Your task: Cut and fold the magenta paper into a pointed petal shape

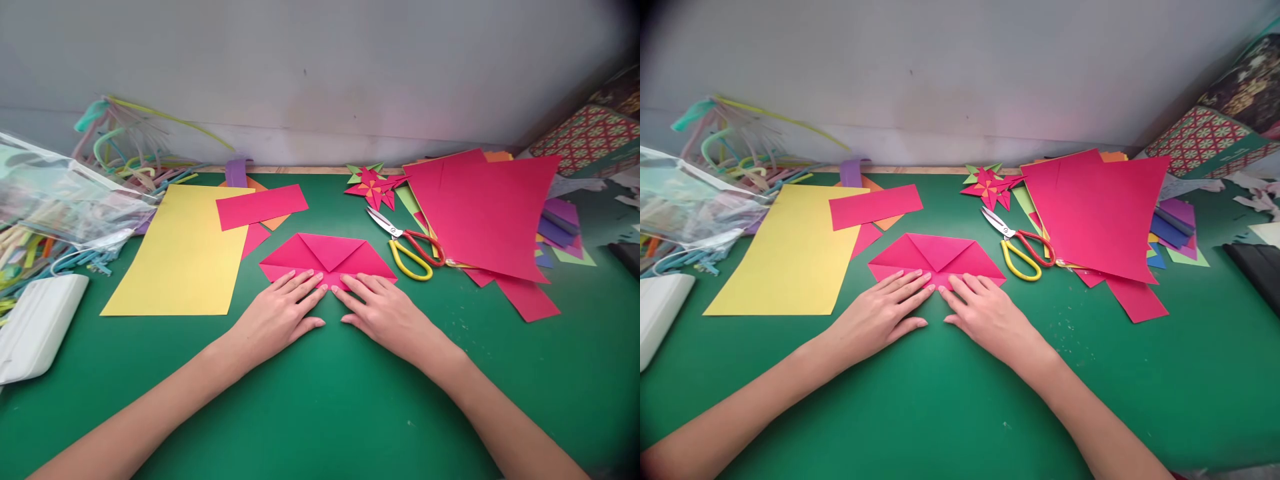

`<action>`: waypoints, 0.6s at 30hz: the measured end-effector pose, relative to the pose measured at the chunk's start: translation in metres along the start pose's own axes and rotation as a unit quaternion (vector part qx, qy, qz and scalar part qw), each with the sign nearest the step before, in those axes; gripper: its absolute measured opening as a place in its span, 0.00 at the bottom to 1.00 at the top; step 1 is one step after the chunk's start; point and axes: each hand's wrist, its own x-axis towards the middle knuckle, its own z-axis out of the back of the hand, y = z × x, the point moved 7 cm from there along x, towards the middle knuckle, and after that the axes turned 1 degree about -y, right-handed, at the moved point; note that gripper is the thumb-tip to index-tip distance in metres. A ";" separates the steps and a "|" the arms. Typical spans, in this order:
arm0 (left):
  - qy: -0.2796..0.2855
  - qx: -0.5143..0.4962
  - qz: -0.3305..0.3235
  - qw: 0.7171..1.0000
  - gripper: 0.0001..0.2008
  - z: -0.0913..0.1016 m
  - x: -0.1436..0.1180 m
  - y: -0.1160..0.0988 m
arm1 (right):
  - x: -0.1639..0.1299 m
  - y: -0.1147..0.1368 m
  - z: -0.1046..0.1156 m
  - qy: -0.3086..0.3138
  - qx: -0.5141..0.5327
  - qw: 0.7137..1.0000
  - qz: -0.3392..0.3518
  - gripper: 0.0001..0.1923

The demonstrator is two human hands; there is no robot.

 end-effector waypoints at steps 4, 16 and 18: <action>0.001 0.023 -0.008 1.000 0.30 0.001 0.002 -0.003 | 0.000 -0.005 0.006 -0.001 0.033 0.999 0.006 0.24; 0.023 0.017 0.042 0.999 0.31 -0.002 0.008 -0.008 | 0.002 -0.007 0.006 -0.010 0.075 0.997 0.011 0.25; 0.025 0.012 0.047 0.999 0.31 -0.003 0.008 -0.009 | 0.001 -0.006 0.005 -0.009 0.077 0.997 0.014 0.25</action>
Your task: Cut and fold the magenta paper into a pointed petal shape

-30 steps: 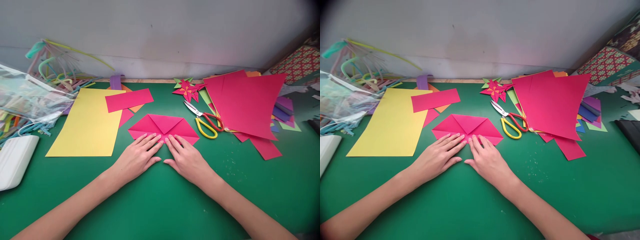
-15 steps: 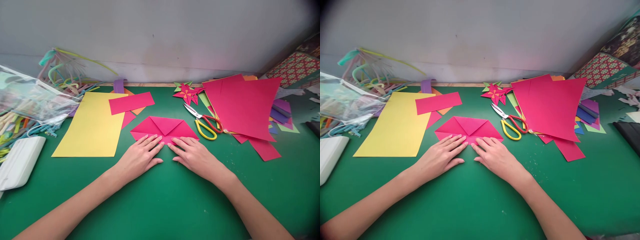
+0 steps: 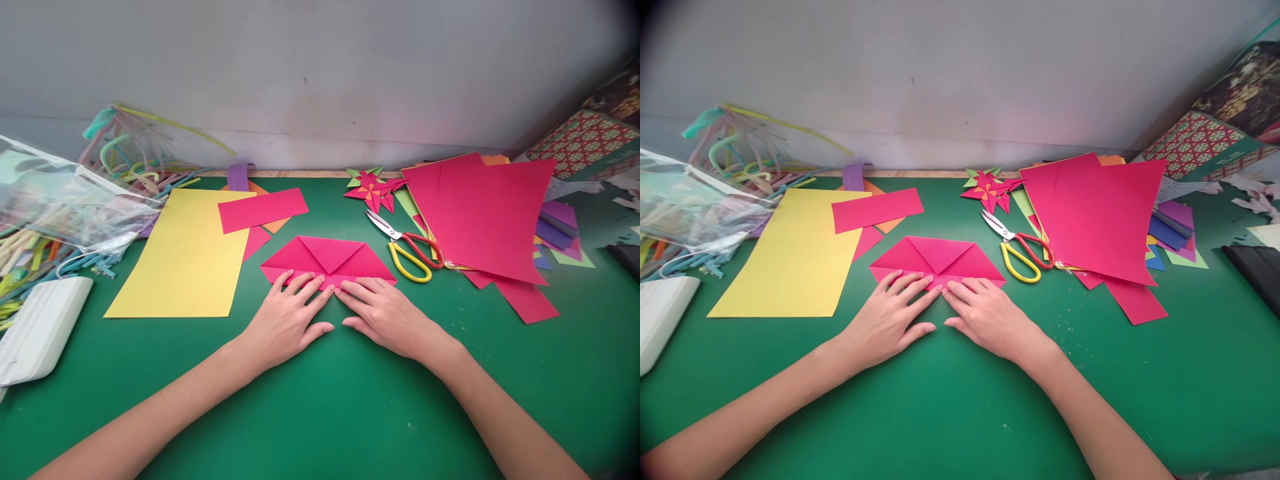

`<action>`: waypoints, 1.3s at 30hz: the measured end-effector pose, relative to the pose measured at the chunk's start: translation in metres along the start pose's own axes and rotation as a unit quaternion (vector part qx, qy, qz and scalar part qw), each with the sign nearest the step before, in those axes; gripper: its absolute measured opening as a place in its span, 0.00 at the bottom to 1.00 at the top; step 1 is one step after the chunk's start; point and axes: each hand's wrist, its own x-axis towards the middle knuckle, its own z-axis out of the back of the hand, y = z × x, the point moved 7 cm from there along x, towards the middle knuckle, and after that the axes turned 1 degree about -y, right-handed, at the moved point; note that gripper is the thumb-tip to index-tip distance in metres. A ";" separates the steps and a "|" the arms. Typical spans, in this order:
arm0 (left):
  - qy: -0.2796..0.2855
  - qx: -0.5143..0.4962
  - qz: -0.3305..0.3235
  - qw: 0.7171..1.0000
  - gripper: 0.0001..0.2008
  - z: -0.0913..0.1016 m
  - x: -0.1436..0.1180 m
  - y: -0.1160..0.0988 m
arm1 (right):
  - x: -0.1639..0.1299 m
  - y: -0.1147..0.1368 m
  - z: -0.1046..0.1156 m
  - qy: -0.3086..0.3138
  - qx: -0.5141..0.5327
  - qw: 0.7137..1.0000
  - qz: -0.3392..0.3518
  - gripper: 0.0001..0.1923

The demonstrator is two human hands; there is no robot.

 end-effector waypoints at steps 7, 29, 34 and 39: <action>-0.002 0.001 0.001 1.000 0.30 0.000 0.000 0.000 | -0.008 0.001 -0.001 0.014 -0.008 1.000 0.025 0.29; -0.007 0.003 -0.002 1.000 0.29 0.002 0.002 0.000 | -0.022 -0.007 -0.010 -0.008 -0.014 1.000 0.027 0.42; 0.004 0.008 -0.002 1.000 0.29 0.001 0.001 0.000 | -0.049 -0.009 -0.008 0.023 -0.011 1.000 0.016 0.40; 0.001 0.011 -0.003 1.000 0.29 0.001 0.001 0.000 | -0.070 -0.013 -0.005 0.028 -0.016 0.999 -0.023 0.38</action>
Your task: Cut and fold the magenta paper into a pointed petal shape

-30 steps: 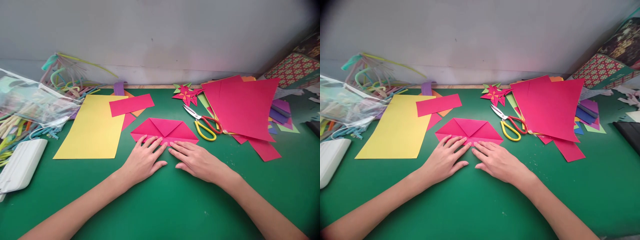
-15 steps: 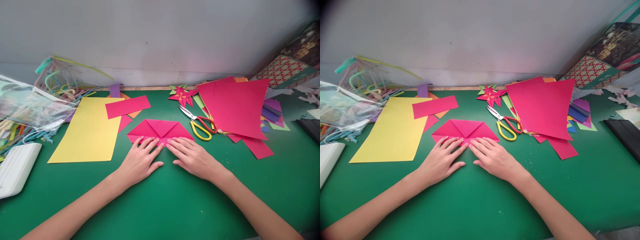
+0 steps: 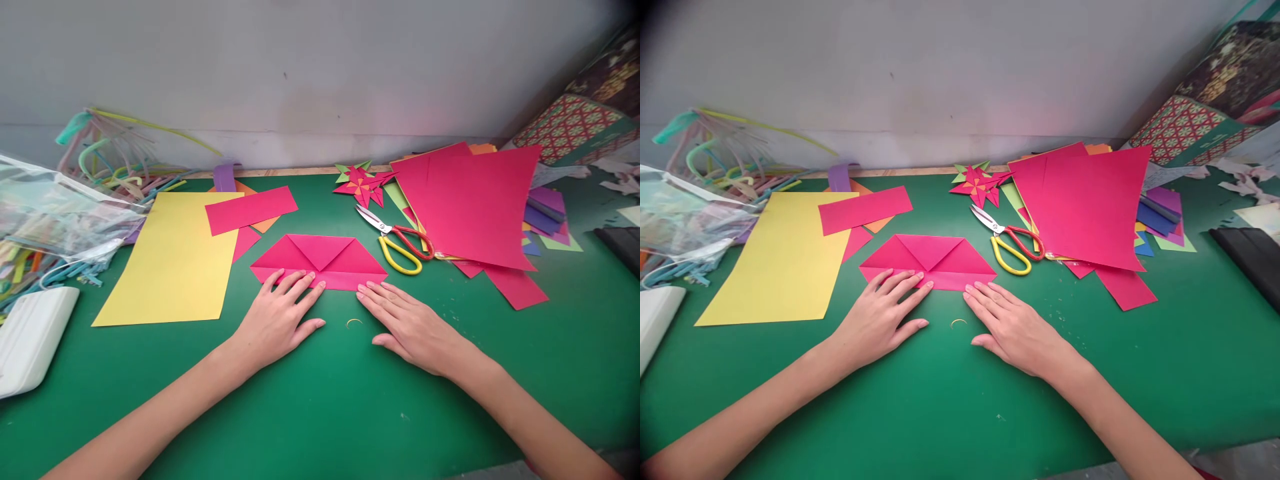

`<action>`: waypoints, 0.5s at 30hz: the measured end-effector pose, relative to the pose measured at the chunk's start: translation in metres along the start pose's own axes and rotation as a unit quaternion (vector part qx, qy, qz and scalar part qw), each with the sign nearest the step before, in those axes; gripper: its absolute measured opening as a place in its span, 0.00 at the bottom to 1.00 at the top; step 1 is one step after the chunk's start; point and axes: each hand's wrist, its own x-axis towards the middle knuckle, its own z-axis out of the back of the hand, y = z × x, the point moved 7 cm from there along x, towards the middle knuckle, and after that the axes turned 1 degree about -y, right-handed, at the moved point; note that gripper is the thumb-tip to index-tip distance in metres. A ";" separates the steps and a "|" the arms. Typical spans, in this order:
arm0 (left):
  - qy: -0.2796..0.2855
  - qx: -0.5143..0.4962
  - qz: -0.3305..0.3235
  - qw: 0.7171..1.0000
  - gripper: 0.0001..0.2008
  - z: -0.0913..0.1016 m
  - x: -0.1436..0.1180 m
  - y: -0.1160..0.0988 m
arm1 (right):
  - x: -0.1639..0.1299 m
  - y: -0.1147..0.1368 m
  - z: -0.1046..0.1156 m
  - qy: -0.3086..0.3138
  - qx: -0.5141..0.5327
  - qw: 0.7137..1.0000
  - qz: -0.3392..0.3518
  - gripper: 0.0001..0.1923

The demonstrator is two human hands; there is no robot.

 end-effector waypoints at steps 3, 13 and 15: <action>-0.003 0.000 0.000 1.000 0.29 0.000 0.000 0.000 | -0.006 -0.001 0.005 -0.021 -0.004 1.000 -0.002 0.37; -0.001 -0.004 0.006 1.000 0.30 0.000 0.000 0.000 | -0.005 -0.011 0.027 -0.154 -0.077 0.984 -0.047 0.12; 0.001 -0.004 0.006 1.000 0.30 0.000 0.000 0.000 | -0.002 -0.014 0.034 -0.191 -0.108 0.973 -0.068 0.08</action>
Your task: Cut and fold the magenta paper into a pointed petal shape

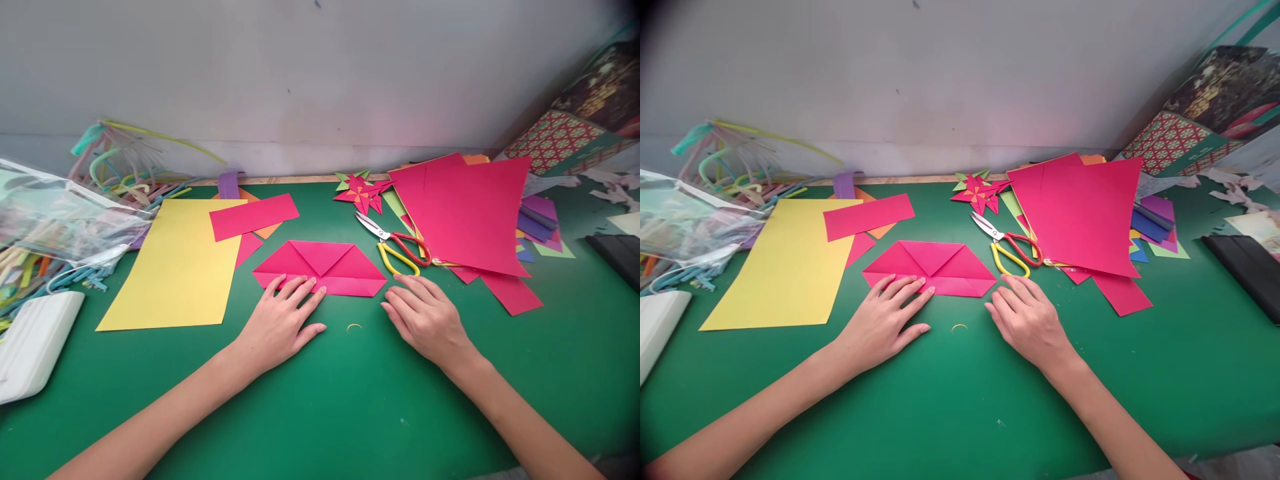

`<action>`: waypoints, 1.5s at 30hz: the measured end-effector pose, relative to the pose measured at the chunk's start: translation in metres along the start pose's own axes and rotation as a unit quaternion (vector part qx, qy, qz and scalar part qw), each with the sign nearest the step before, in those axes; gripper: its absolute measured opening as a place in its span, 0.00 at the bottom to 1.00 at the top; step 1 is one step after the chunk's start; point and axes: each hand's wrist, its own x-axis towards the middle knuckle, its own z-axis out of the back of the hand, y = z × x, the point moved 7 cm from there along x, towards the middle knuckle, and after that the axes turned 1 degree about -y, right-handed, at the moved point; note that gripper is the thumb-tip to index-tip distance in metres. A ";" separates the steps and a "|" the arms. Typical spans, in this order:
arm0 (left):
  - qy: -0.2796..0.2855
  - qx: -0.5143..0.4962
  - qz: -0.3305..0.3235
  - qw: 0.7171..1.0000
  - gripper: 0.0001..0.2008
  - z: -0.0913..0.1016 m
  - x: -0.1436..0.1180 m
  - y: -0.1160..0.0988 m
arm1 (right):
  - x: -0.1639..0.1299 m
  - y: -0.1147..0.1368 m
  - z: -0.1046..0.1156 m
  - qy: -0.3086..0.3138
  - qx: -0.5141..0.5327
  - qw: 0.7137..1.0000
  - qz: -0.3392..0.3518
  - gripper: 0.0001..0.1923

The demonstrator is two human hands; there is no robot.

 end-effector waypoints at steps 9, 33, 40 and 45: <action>-0.005 0.002 -0.001 1.000 0.30 -0.002 -0.001 0.000 | 0.053 0.047 -0.022 0.071 0.090 0.993 0.036 0.26; -0.035 0.032 0.014 0.999 0.28 0.014 -0.031 0.011 | 0.033 0.057 -0.062 0.165 0.163 0.973 0.004 0.40; -0.037 0.042 0.042 0.998 0.26 0.020 -0.058 0.027 | 0.033 0.057 -0.061 0.162 0.161 0.974 0.002 0.40; -0.035 0.060 0.064 0.996 0.27 0.023 -0.076 0.042 | 0.033 0.057 -0.061 0.158 0.163 0.974 0.002 0.40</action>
